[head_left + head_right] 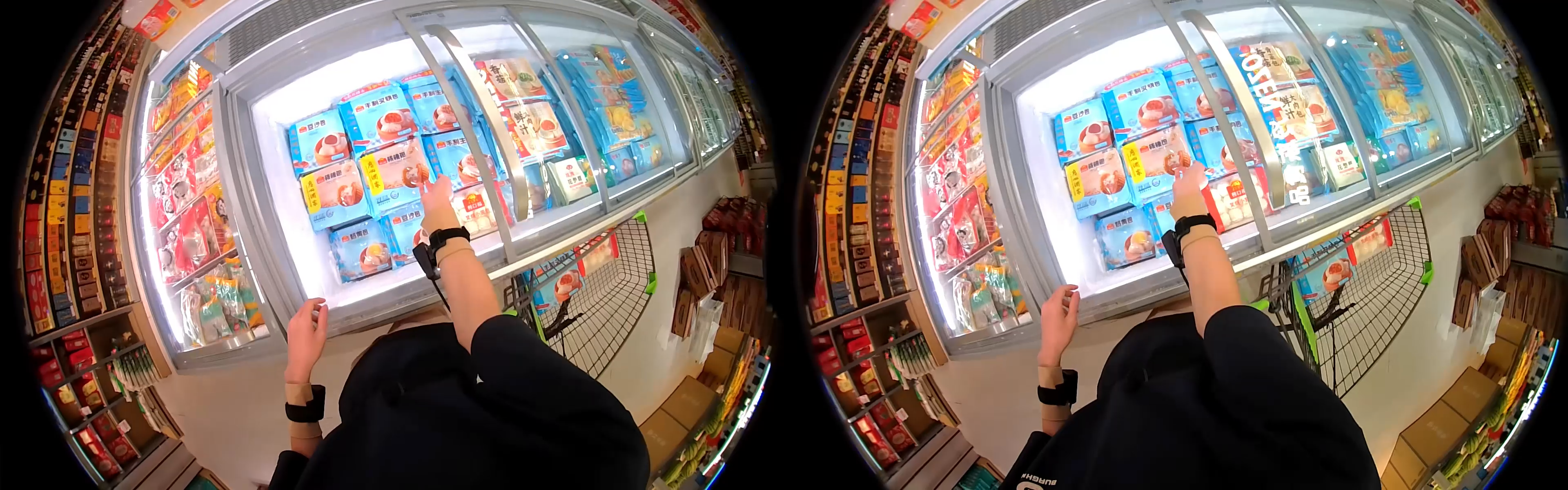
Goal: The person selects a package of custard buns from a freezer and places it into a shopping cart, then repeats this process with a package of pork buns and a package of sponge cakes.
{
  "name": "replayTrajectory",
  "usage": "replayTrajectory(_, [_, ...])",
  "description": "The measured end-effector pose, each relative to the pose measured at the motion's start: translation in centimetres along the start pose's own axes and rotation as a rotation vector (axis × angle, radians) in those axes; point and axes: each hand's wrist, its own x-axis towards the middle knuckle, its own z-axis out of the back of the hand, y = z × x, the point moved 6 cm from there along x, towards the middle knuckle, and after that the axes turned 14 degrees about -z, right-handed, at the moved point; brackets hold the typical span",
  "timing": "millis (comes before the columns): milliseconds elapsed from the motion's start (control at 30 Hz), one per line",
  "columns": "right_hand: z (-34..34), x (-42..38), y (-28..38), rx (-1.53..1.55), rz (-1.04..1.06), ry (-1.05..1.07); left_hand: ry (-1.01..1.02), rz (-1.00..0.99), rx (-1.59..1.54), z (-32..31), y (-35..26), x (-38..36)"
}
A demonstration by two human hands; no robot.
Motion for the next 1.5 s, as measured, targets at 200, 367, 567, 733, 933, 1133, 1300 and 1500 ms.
replayTrajectory(200, [4.6, 5.5, 2.4, -0.192, 0.068, -0.286, 0.141, 0.092, -0.019, -1.5, -1.1, 4.4])
replayTrajectory(367, [7.1, 9.3, 3.8, -0.296, 0.031, -0.378, 0.211, 0.131, -0.047, -2.7, -1.5, 7.0])
replayTrajectory(567, [8.2, 11.6, 5.5, -0.553, 0.178, -0.576, 0.324, 0.174, -0.069, -4.3, -1.8, 9.8])
replayTrajectory(733, [4.1, 10.5, 6.0, -0.290, 0.016, -0.320, 0.344, 0.214, -0.076, -5.0, -0.8, 10.3])
replayTrajectory(933, [8.5, 18.4, 5.9, -0.165, 0.060, -0.450, 0.364, 0.231, -0.098, -6.3, -0.2, 11.0])
replayTrajectory(1133, [4.5, 13.6, 6.4, -0.463, 0.125, -0.229, 0.371, 0.232, -0.103, -6.7, -0.2, 11.8])
replayTrajectory(1300, [9.6, 19.8, 5.9, -0.410, 0.280, -0.167, 0.381, 0.217, -0.106, -7.0, 0.3, 11.7])
replayTrajectory(1500, [6.1, 15.0, 5.6, -0.093, 0.118, -0.210, 0.373, 0.182, -0.094, -6.9, 0.1, 11.0])
